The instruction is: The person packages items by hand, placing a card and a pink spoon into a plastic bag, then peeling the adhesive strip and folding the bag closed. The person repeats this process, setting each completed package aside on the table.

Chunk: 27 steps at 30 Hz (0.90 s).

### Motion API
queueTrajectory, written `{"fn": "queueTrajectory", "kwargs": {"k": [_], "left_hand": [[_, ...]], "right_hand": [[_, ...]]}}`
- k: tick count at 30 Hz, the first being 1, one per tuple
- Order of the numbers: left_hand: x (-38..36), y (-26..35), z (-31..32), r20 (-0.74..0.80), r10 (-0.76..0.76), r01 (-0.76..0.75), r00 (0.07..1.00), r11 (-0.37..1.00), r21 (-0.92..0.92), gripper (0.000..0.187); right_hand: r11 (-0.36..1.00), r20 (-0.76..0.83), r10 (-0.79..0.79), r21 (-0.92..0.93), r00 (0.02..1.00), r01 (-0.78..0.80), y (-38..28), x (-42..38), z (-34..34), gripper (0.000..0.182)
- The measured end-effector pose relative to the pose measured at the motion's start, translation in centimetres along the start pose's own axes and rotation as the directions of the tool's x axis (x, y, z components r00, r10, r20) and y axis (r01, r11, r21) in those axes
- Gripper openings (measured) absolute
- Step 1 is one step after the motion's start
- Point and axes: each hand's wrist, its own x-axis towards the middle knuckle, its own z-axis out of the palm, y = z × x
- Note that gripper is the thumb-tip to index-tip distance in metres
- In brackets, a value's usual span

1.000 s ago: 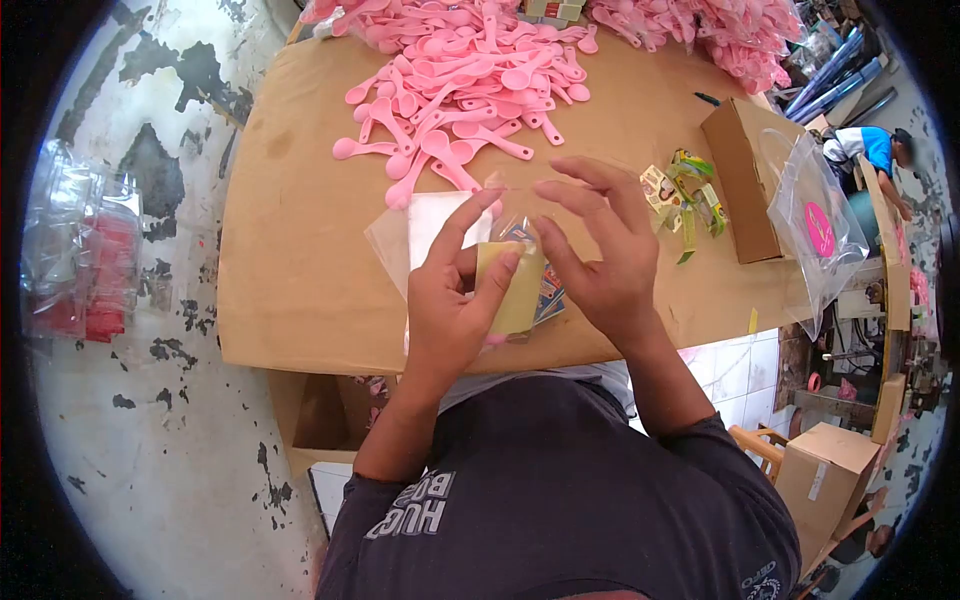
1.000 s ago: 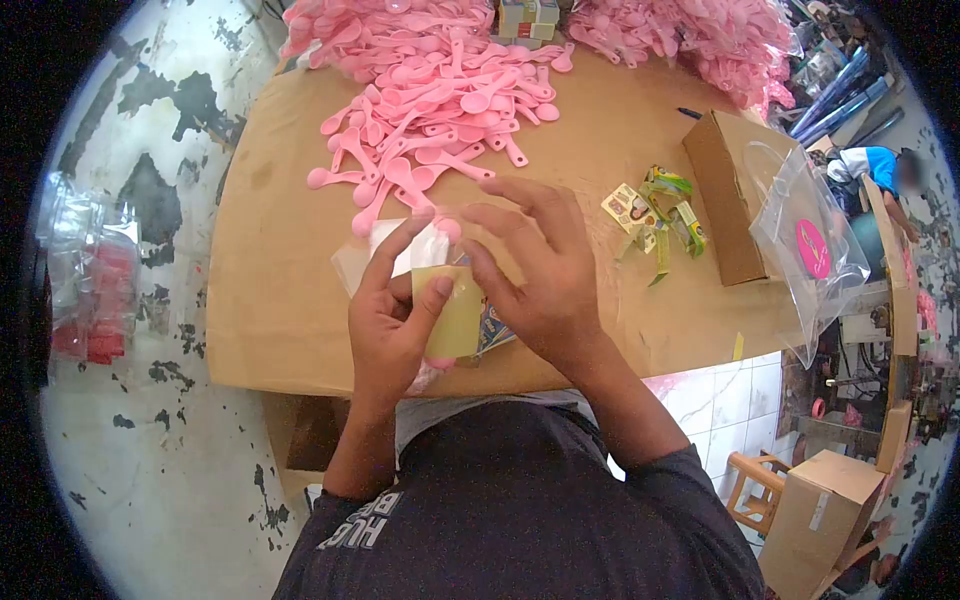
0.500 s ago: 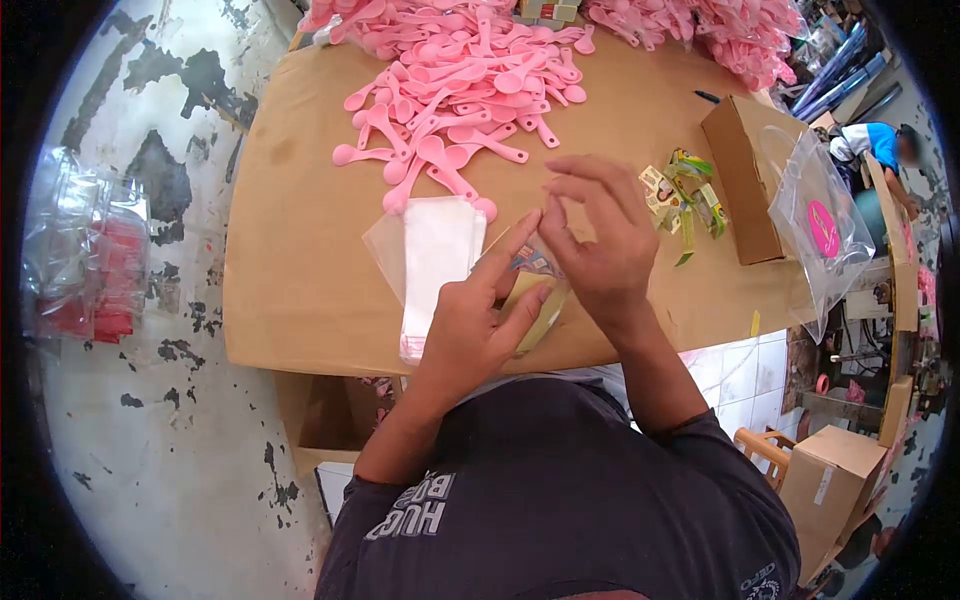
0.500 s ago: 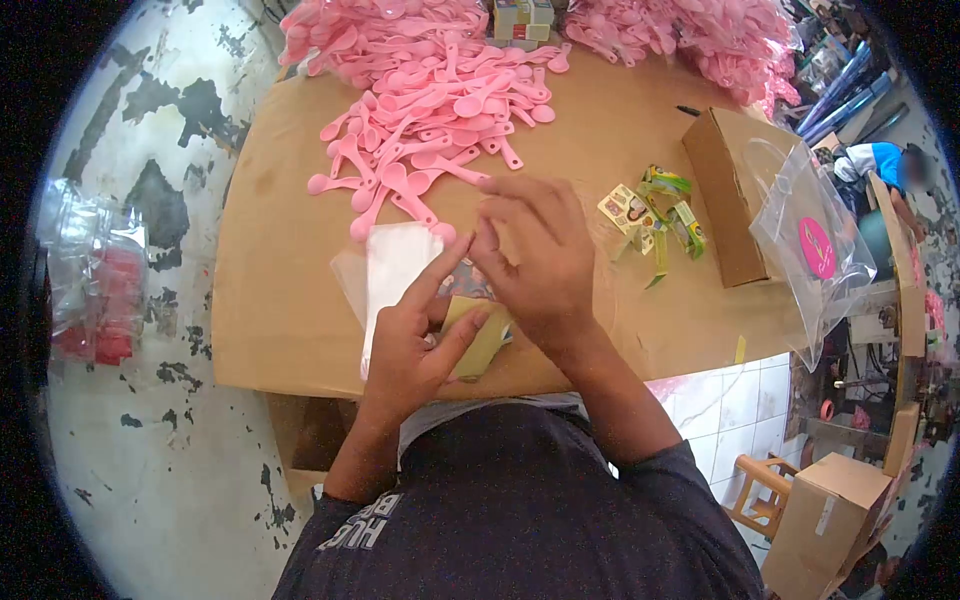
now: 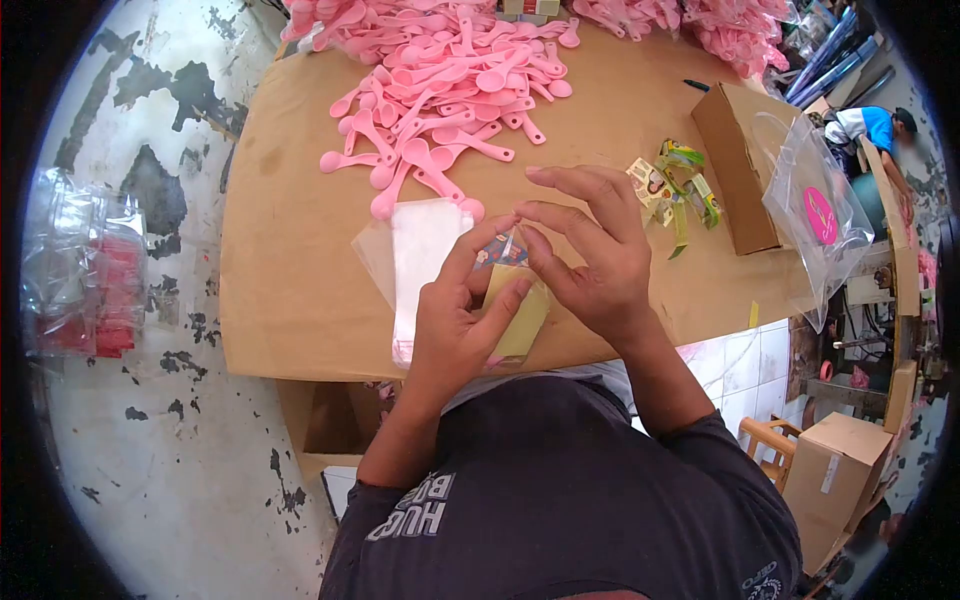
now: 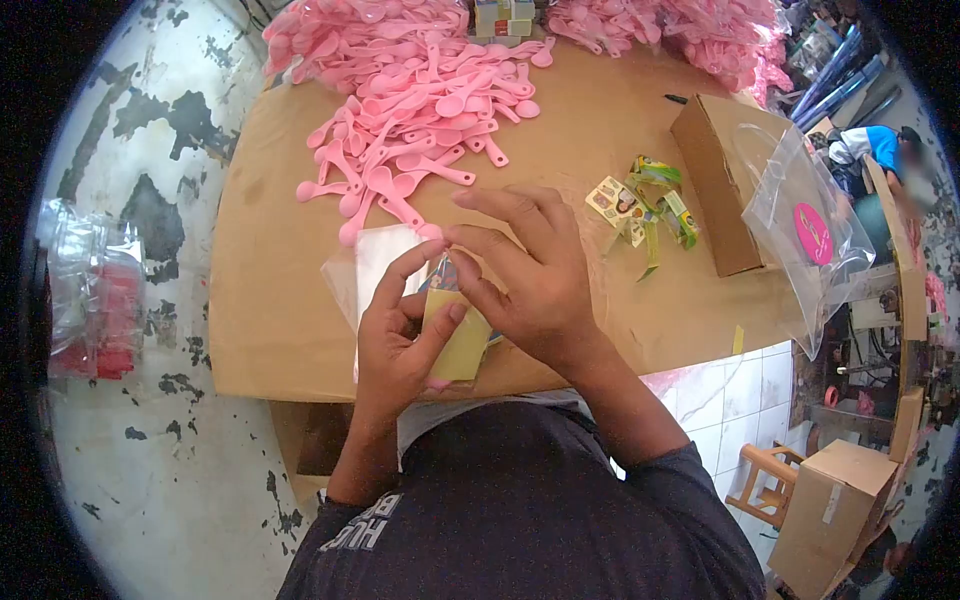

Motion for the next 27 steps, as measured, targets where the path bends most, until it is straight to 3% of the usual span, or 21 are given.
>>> {"fn": "queueTrajectory", "kwargs": {"k": [2, 4, 7, 14, 17, 20, 22, 23, 24, 25, 27], "left_hand": [[0.0, -0.1, -0.4, -0.012, 0.032, -0.032, 0.999, 0.999, 0.019, 0.055], [-0.1, 0.1, -1.2, 0.001, 0.026, -0.025, 1.0, 0.981, 0.195, 0.055], [-0.3, 0.8, -1.9, 0.04, 0.004, -0.016, 0.999, 0.953, 0.304, 0.056], [-0.7, 1.8, -2.4, 0.063, 0.121, -0.136, 0.991, 0.906, 0.402, 0.057], [-0.9, 1.6, -2.5, 0.078, 0.155, -0.173, 0.985, 0.905, 0.389, 0.057], [-1.0, 1.6, -2.8, 0.083, 0.068, -0.096, 0.994, 0.909, 0.405, 0.058], [-1.2, 1.4, -3.0, 0.073, -0.056, 0.027, 0.996, 0.939, 0.343, 0.051], [-1.1, 1.2, -2.8, 0.072, -0.056, 0.028, 0.996, 0.938, 0.346, 0.051], [-1.1, 1.0, -2.5, 0.024, -0.068, 0.064, 0.997, 0.989, 0.134, 0.044], [-1.0, 0.8, -2.3, -0.018, -0.09, 0.088, 0.996, 0.993, -0.085, 0.038], [-0.8, 0.7, -2.3, -0.048, -0.093, 0.082, 0.995, 0.978, -0.19, 0.032]], "right_hand": [[1.0, 0.004, 0.004, -0.007, 1.0, -0.004, -0.3, 0.0, 0.4, 0.024], [1.0, -0.011, -0.009, -0.019, 1.0, 0.009, -0.6, 0.1, 0.7, 0.025], [0.997, -0.002, -0.049, -0.067, 0.999, 0.049, -0.8, 0.1, 1.1, 0.025], [0.99, 0.0, -0.123, -0.074, 0.992, 0.123, -0.7, 0.2, 2.0, 0.027], [0.996, 0.003, -0.08, -0.036, 0.997, 0.08, -0.6, 0.5, 2.0, 0.026], [0.998, -0.001, 0.049, 0.028, 0.999, -0.049, -0.5, 1.0, 1.6, 0.021], [0.949, -0.102, 0.293, 0.151, 0.951, -0.276, 0.1, 1.2, 0.9, 0.012], [0.949, -0.103, 0.293, 0.154, 0.95, -0.276, 0.8, 1.4, 0.7, 0.012], [0.821, -0.16, 0.45, 0.46, 0.878, -0.337, 1.7, 1.5, 0.5, 0.008], [0.61, -0.159, 0.605, 0.722, 0.78, -0.326, 2.3, 1.6, 0.2, 0.008], [0.548, -0.178, 0.616, 0.796, 0.767, -0.256, 2.6, 1.8, -0.8, 0.008]]}}
